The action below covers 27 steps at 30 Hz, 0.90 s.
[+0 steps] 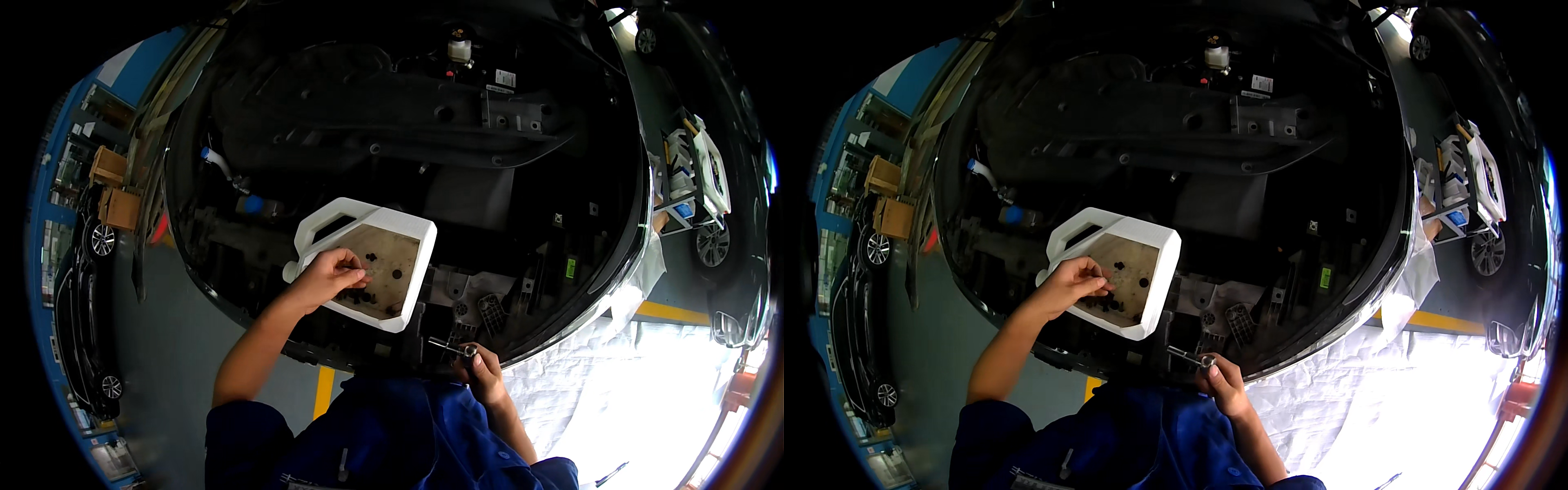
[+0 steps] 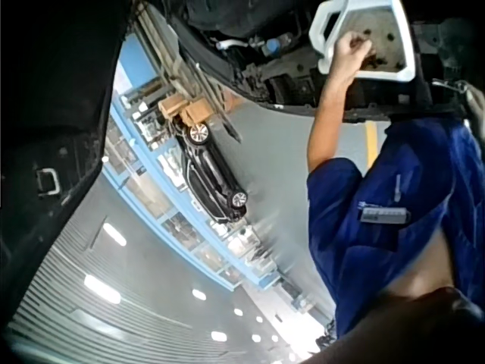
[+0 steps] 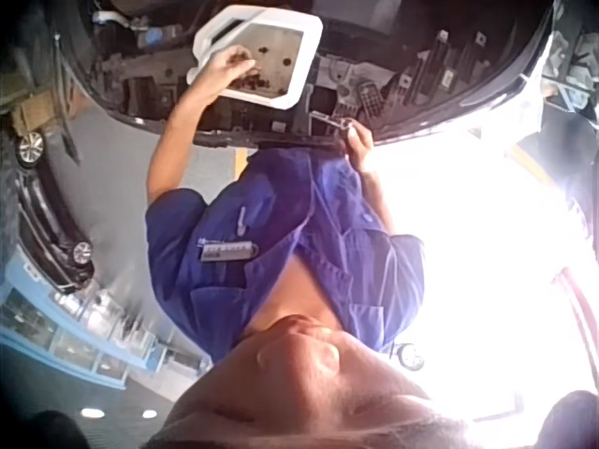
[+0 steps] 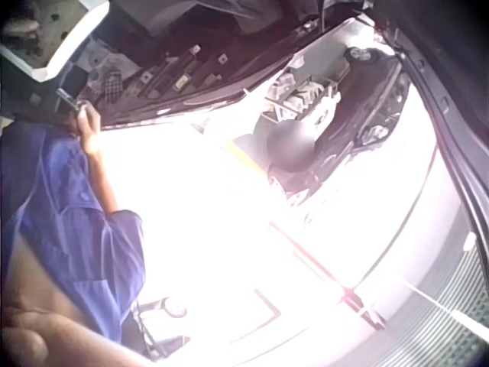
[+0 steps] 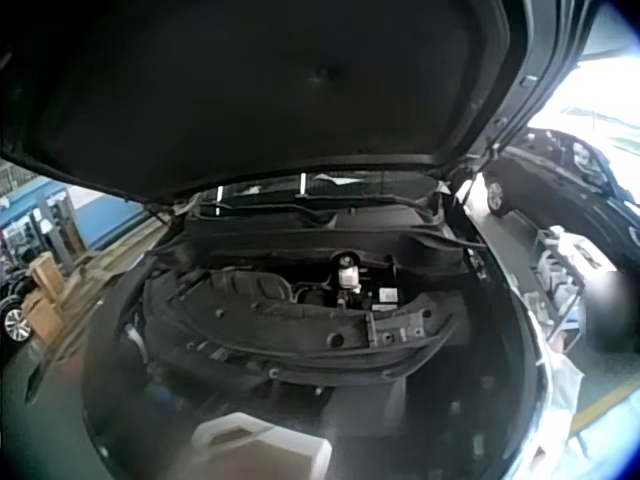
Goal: The person works under the open hood of a car in a garage, using a socket wrench and pliers to remove and install bolts and small parts. They place removed items into a white plastic tray and occasionally retrieve tools from a nearby cart.
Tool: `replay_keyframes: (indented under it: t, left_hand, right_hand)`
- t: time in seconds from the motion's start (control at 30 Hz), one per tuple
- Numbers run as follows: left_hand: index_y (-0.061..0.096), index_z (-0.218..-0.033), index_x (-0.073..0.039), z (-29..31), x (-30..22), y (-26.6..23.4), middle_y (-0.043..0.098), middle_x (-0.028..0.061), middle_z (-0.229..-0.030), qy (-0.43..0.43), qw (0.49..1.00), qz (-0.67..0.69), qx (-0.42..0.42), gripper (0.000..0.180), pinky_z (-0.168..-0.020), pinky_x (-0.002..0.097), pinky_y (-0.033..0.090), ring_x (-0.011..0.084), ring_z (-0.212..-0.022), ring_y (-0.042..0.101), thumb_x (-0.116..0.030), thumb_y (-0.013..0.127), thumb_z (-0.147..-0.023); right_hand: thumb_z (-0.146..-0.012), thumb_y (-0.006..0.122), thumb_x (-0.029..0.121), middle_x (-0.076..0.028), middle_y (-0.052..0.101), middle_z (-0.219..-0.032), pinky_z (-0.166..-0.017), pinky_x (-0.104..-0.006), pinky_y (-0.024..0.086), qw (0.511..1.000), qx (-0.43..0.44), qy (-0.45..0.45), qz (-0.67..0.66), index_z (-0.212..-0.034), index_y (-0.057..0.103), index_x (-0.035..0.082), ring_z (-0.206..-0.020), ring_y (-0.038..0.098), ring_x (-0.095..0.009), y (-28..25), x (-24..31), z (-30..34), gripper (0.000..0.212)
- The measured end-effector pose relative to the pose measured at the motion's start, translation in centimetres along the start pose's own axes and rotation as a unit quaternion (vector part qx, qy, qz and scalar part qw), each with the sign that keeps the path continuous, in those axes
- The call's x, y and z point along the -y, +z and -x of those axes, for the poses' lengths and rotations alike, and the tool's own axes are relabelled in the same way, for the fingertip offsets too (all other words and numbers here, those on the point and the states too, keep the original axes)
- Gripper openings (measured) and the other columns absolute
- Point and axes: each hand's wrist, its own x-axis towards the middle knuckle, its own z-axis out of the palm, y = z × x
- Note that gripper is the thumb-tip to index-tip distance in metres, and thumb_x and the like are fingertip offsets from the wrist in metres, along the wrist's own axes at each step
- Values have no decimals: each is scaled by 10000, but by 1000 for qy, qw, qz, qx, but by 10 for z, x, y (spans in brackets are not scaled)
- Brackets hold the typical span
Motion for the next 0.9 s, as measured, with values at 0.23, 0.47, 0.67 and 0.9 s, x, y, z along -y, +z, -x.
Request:
replay_keyframes:
  t: [0.23, 0.47, 0.67, 0.9]
  left_hand:
    - [554, -1005, -62, -1, -8, -7, 623, 68, -1005, -42, 989, 133, 55, 73, -862, 320, 517, 169, -940, 635, -33, 590, -949]
    - [604, -1016, -31, -17, -13, -16, 626, 38, -928, -30, 992, -114, 55, 73, -767, 285, 503, 135, -905, 620, -93, 607, -978]
    - [687, -1141, -66, -28, -2, -16, 705, 188, -1083, 48, 804, -585, 92, 294, -908, 451, 533, 359, -1051, 669, -160, 679, -862]
    - [741, -1075, -110, -38, 6, 4, 742, 170, -1019, -10, 687, -706, 173, 300, -831, 467, 576, 358, -982, 708, -63, 639, -796]
  right_hand:
    - [-967, 613, 559, -69, 557, -660, -499, -254, 360, 997, 12, -57, -45, -1198, 552, -70, -529, 467, -110, 4, -2, 2, 672]
    - [-905, 633, 654, -99, 535, -572, -400, -271, 349, 997, -20, -71, -22, -1426, 398, -145, -417, 459, -152, 11, 12, 9, 982]
    - [-915, 647, 622, -61, 516, -574, -414, -252, 318, 997, -26, -70, -31, -1432, 398, -149, -420, 427, -115, 7, 1, 17, 961]
    - [-920, 662, 587, -46, 503, -579, -426, -252, 319, 996, -30, -78, -30, -1420, 419, -149, -429, 420, -103, 12, 2, 19, 923]
